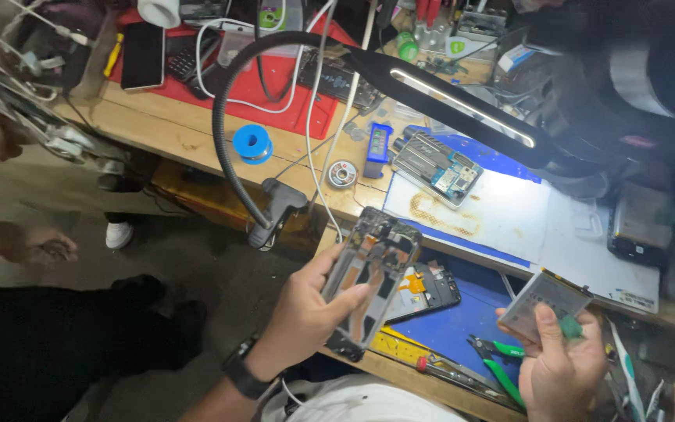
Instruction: The person works on a mobile phone battery by peeling back layers and using a soldering iron to secure connections while looking through a microscope.
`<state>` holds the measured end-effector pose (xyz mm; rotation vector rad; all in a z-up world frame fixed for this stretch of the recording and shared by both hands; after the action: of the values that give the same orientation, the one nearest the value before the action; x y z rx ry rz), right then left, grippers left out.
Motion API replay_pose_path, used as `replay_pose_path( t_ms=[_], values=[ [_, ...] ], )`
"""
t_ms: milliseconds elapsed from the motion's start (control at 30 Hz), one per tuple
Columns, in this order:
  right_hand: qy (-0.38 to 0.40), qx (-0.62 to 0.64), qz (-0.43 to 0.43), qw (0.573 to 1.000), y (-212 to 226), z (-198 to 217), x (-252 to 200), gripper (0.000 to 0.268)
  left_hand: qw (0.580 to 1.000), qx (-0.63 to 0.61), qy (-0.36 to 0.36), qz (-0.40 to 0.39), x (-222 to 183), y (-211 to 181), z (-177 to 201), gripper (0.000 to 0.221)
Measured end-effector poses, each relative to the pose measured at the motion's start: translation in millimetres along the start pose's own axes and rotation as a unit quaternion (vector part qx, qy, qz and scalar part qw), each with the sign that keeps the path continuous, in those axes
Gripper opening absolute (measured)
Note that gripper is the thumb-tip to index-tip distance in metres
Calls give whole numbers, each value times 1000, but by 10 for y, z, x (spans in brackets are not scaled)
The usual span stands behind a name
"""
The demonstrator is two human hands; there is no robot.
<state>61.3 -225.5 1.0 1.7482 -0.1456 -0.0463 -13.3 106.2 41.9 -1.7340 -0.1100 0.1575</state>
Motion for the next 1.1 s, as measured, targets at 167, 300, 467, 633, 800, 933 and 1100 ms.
replay_pose_path(
  t_ms=[167,300,467,633,800,933,1100],
  values=[
    [15,-6,17,1000,-8,-45,-49,27,990,57,-127,24,-479,-458,940,56],
    [-2,-21,3,1000,-49,-40,-77,28,958,94,-272,4,-592,-785,1702,44],
    [-6,-26,11,1000,-92,-18,-114,29,954,154,-249,-59,83,-846,2372,31],
    [5,-19,3,1000,-71,61,-132,27,947,253,-193,-53,935,-726,2774,29],
    [3,-22,-21,1000,-94,122,-134,27,947,284,-131,-77,1813,-538,2832,31],
    [-16,-31,-21,999,-139,139,-150,26,922,362,-121,-70,2204,-451,2698,31],
    [1,-9,-27,1000,-114,65,-146,29,875,454,-87,-144,2358,-452,2528,29]
  ],
)
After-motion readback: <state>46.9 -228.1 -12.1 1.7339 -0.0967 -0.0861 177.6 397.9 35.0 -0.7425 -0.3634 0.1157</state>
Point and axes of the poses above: each hand's wrist, its own x-axis towards the middle knuckle, its own z-axis out of the back of the hand, y = z × x, the point moved 7 cm from there along x, towards the middle knuckle, and after that the axes turned 3 degrees about -x, right-handed, at the moved point
